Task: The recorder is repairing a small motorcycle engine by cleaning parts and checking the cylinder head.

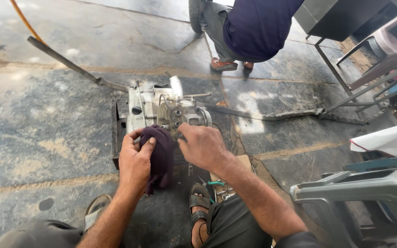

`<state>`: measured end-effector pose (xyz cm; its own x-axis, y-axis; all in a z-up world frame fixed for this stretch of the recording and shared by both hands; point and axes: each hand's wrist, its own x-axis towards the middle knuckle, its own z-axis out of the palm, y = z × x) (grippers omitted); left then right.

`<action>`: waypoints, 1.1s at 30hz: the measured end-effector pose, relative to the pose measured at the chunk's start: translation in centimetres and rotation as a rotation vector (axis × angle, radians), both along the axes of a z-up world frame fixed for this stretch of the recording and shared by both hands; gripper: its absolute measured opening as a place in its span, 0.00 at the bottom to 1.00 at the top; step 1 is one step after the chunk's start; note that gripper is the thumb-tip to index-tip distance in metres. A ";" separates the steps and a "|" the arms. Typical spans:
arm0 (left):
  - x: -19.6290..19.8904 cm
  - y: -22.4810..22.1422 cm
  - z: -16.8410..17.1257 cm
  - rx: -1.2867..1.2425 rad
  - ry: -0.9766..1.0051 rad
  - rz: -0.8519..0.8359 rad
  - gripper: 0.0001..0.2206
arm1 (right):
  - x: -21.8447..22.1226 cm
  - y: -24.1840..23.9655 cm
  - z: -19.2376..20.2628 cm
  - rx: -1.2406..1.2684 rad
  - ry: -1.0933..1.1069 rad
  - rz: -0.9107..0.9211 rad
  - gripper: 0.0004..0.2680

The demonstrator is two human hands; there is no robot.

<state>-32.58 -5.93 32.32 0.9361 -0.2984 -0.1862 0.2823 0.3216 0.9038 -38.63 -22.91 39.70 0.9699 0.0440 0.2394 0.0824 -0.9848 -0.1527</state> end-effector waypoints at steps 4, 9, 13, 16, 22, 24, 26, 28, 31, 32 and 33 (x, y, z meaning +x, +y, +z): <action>0.0 -0.3 0.7 0.082 -0.029 -0.021 0.17 | 0.1 0.6 0.7 0.002 -0.056 -0.018 0.11; 0.1 -0.5 0.3 0.133 -0.074 -0.031 0.17 | 0.4 0.5 0.4 -0.009 0.015 0.002 0.08; 0.3 -0.7 0.1 0.172 -0.095 -0.025 0.17 | 0.5 0.9 0.5 0.044 -0.030 -0.019 0.07; 0.2 -0.6 0.3 0.287 -0.141 -0.026 0.18 | 0.6 1.5 0.1 0.041 -0.037 -0.016 0.05; -0.1 -0.6 0.3 0.382 -0.318 0.026 0.21 | -0.1 2.9 0.4 -0.101 -0.176 0.121 0.03; -0.3 -0.6 1.0 0.418 -0.239 0.003 0.22 | -0.4 3.0 0.8 -0.058 -0.113 0.153 0.03; -0.3 -0.7 0.7 0.417 -0.245 0.007 0.22 | -0.5 3.0 0.6 -0.051 -0.132 0.172 0.03; -0.4 -0.8 0.8 0.416 -0.249 0.008 0.21 | -0.7 3.0 0.5 -0.044 -0.148 0.189 0.03; -0.3 -1.0 0.9 0.452 -0.313 0.033 0.20 | -0.9 3.1 0.4 -0.086 -0.164 0.230 0.04; -0.2 -1.0 0.7 0.422 -0.333 0.035 0.19 | -0.9 3.1 0.5 -0.096 -0.164 0.232 0.05; -0.1 -1.0 0.5 0.392 -0.353 0.036 0.18 | -0.8 3.1 0.5 -0.106 -0.164 0.233 0.06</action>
<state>-32.72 -6.96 32.78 0.9703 -0.2362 0.0516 -0.0664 -0.0552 0.9963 -39.47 -19.78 40.18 0.8794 0.2942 0.3744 0.3233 -0.9462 -0.0157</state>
